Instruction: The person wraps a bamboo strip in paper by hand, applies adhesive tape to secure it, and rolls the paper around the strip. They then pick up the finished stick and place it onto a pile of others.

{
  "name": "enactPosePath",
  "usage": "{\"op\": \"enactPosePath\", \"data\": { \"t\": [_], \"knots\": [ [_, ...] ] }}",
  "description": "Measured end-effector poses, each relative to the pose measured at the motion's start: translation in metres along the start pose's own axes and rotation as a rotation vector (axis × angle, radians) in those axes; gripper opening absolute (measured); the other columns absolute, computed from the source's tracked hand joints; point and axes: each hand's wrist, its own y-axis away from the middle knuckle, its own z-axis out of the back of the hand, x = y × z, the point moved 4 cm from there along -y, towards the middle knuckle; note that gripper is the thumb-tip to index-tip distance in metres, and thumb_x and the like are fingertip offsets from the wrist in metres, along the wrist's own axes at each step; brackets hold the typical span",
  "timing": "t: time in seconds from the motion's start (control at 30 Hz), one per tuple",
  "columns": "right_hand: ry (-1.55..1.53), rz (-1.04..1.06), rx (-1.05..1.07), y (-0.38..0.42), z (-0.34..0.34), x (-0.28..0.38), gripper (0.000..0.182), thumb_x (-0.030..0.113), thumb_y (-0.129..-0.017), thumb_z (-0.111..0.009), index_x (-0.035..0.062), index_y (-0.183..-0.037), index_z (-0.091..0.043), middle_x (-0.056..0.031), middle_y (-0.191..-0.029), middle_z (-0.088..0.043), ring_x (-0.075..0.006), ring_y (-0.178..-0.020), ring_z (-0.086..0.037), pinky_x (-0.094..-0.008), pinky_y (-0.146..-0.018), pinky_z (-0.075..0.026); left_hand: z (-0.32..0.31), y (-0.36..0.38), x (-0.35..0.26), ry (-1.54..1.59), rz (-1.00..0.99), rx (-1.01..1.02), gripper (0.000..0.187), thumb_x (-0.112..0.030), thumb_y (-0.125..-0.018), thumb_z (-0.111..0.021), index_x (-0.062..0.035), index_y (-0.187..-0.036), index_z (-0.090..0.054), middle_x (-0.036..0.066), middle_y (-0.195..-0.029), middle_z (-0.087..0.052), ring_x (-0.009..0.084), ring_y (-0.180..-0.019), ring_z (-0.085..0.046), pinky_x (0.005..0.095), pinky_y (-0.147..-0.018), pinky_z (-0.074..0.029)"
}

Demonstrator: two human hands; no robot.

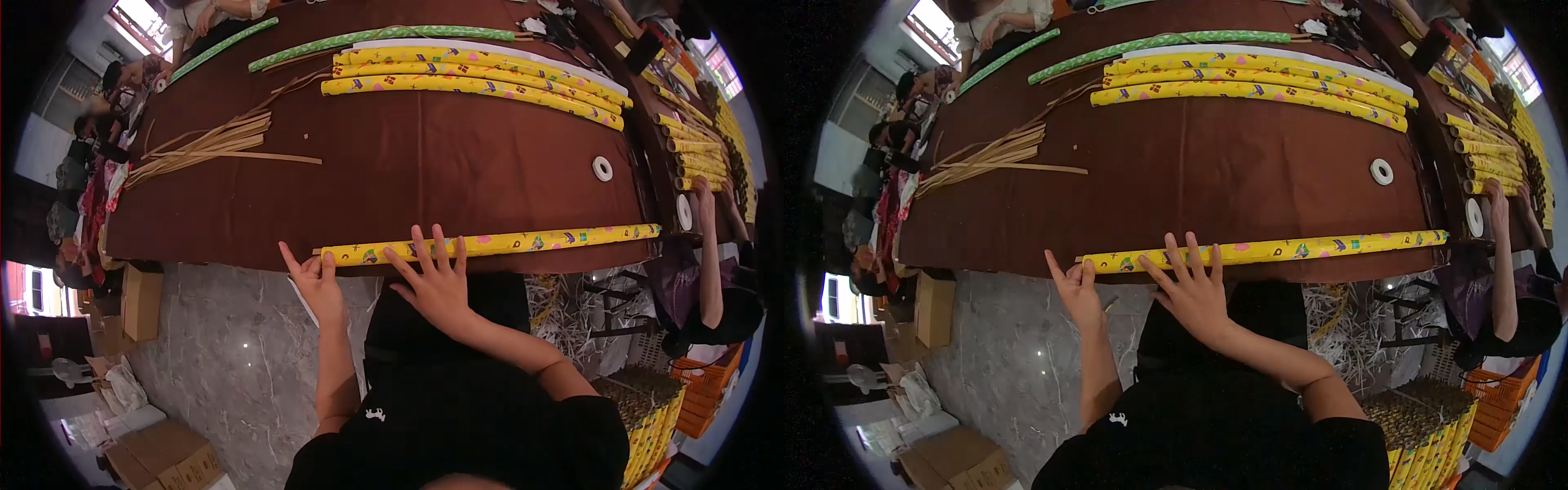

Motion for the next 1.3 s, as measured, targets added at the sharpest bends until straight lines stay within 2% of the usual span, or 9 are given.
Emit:
{"op": "enactPosePath", "data": {
  "t": [0.13,0.2,0.37,0.5,0.6,0.7,0.8,1.0,1.3],
  "knots": [
    [-0.001,-0.067,0.047,0.016,0.022,-0.015,0.081,0.051,-0.077,-0.072,0.0427,-0.149,-0.036,-0.0125,-0.157,-0.029,-0.042,-0.144,-0.024,-0.0711,-0.109,-0.015,-0.002,-0.001,-0.003,-0.006,-0.018,0.001,0.084,-0.004,-0.094,-0.063,-0.0089,-0.158,-0.008,-0.004,-0.077,-0.047,0.0044,-0.073,-0.041,0.0183,-0.078,-0.038],
    [0.015,-0.072,0.062,0.028,0.026,-0.023,0.073,0.054,-0.08,-0.069,0.042,-0.146,-0.041,-0.0161,-0.157,-0.027,-0.0453,-0.145,-0.02,-0.0705,-0.111,-0.007,-0.004,-0.001,-0.006,0.003,-0.012,0.013,0.084,-0.004,-0.094,-0.063,-0.0085,-0.157,-0.009,-0.004,-0.076,-0.044,0.0039,-0.072,-0.039,0.0177,-0.076,-0.037],
    [-0.037,-0.076,0.002,0.04,0.031,-0.035,0.073,0.053,-0.079,-0.07,0.0373,-0.145,-0.044,-0.0161,-0.157,-0.029,-0.0457,-0.145,-0.021,-0.0694,-0.111,-0.009,-0.004,-0.001,-0.007,-0.036,-0.035,-0.002,0.081,-0.003,-0.095,-0.062,-0.0072,-0.157,-0.01,-0.006,-0.072,-0.039,0.003,-0.069,-0.034,0.0164,-0.071,-0.034],
    [0.008,-0.162,0.003,0.036,0.033,-0.05,0.071,0.055,-0.081,-0.068,0.0329,-0.145,-0.046,-0.0101,-0.155,-0.034,-0.0435,-0.143,-0.026,-0.0673,-0.111,-0.014,-0.007,0.002,-0.012,-0.02,-0.027,0.002,0.08,-0.003,-0.095,-0.061,-0.0063,-0.157,-0.011,-0.006,-0.071,-0.038,0.0032,-0.069,-0.034,0.0167,-0.07,-0.033],
    [-0.075,-0.143,-0.035,0.037,0.04,-0.051,0.068,0.049,-0.082,-0.07,0.0279,-0.143,-0.049,-0.0088,-0.154,-0.036,-0.0422,-0.143,-0.028,-0.0664,-0.111,-0.014,-0.006,0.001,-0.009,0.001,-0.028,0.008,0.08,-0.003,-0.095,-0.061,-0.0063,-0.157,-0.011,-0.006,-0.072,-0.039,0.0031,-0.07,-0.035,0.0167,-0.07,-0.034],
    [-0.203,-0.203,-0.231,0.031,0.052,-0.061,0.056,0.032,-0.084,-0.073,0.0147,-0.135,-0.057,-0.0084,-0.149,-0.043,-0.0374,-0.142,-0.031,-0.0625,-0.113,-0.014,-0.006,0.001,-0.008,0.021,-0.025,0.01,0.08,-0.002,-0.095,-0.062,-0.0064,-0.157,-0.012,-0.006,-0.073,-0.043,0.003,-0.071,-0.037,0.0167,-0.071,-0.034],
    [-0.369,-0.378,-0.21,0.011,0.047,-0.074,0.047,0.026,-0.088,-0.069,0.0134,-0.132,-0.058,-0.0073,-0.147,-0.046,-0.0332,-0.146,-0.026,-0.0582,-0.116,-0.006,-0.006,0.001,-0.006,0.037,-0.023,0.009,0.079,-0.003,-0.095,-0.062,-0.0068,-0.157,-0.013,-0.005,-0.076,-0.048,0.0032,-0.073,-0.041,0.0171,-0.073,-0.036],
    [-0.435,-0.465,-0.123,0.005,0.033,-0.072,0.046,0.021,-0.088,-0.067,0.016,-0.132,-0.057,-0.0054,-0.148,-0.046,-0.0294,-0.149,-0.019,-0.0539,-0.116,0.008,-0.002,-0.001,-0.002,0.005,-0.014,0.017,0.079,-0.004,-0.095,-0.063,-0.0085,-0.157,-0.014,-0.002,-0.082,-0.054,0.0044,-0.077,-0.045,0.0187,-0.077,-0.038],
    [-0.726,-0.529,-0.141,0.007,0.039,-0.079,0.057,0.004,-0.083,-0.067,0.0161,-0.136,-0.05,-0.0044,-0.151,-0.043,-0.0285,-0.15,-0.018,-0.0515,-0.116,0.011,-0.002,0.0,-0.003,0.012,-0.035,0.014,0.079,-0.005,-0.094,-0.064,-0.0073,-0.157,-0.015,-0.003,-0.082,-0.052,0.0048,-0.077,-0.044,0.0183,-0.075,-0.037]
  ]
}}
